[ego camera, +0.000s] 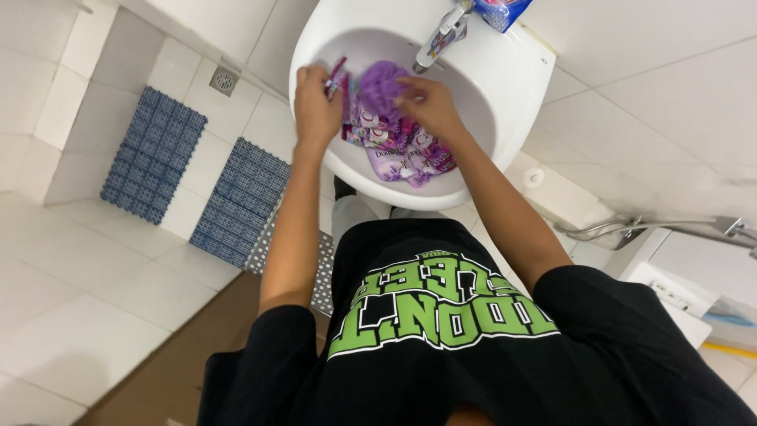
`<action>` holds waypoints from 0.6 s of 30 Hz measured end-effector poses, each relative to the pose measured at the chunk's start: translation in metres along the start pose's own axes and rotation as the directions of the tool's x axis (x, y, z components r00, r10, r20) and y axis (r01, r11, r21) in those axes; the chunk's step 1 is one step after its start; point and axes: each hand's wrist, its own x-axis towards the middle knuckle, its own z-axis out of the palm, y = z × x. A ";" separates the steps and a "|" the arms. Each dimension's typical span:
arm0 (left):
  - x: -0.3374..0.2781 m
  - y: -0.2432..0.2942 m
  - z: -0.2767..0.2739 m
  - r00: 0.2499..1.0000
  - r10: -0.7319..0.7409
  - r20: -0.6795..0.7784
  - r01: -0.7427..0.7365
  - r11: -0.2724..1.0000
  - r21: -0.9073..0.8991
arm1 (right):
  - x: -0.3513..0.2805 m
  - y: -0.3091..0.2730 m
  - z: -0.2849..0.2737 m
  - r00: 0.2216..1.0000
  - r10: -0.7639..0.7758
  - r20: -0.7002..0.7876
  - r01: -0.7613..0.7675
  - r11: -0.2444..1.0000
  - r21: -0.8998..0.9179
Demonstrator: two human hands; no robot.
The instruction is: The person rinses several laundry detergent and softener sachets in a sink filled with water, moving them around and turning them over before setting one aside.
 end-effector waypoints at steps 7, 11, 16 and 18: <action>0.052 0.003 0.004 0.865 -0.046 0.500 0.329 0.804 -0.495 | 0.007 -0.082 -0.027 0.701 -0.302 -0.646 0.189 0.952 -0.241; 0.064 -0.012 0.082 0.712 0.120 0.692 0.468 0.653 -0.596 | 0.038 -0.090 -0.033 0.752 -0.468 -0.464 0.061 0.750 -0.658; 0.069 -0.012 0.136 0.518 0.099 0.850 0.703 0.516 -0.489 | 0.036 -0.076 -0.051 0.879 -0.240 -0.412 -0.001 0.862 -0.506; 0.072 -0.017 0.159 0.489 0.056 0.871 0.760 0.463 -0.456 | 0.031 -0.068 -0.052 0.922 -0.187 -0.339 -0.016 0.856 -0.516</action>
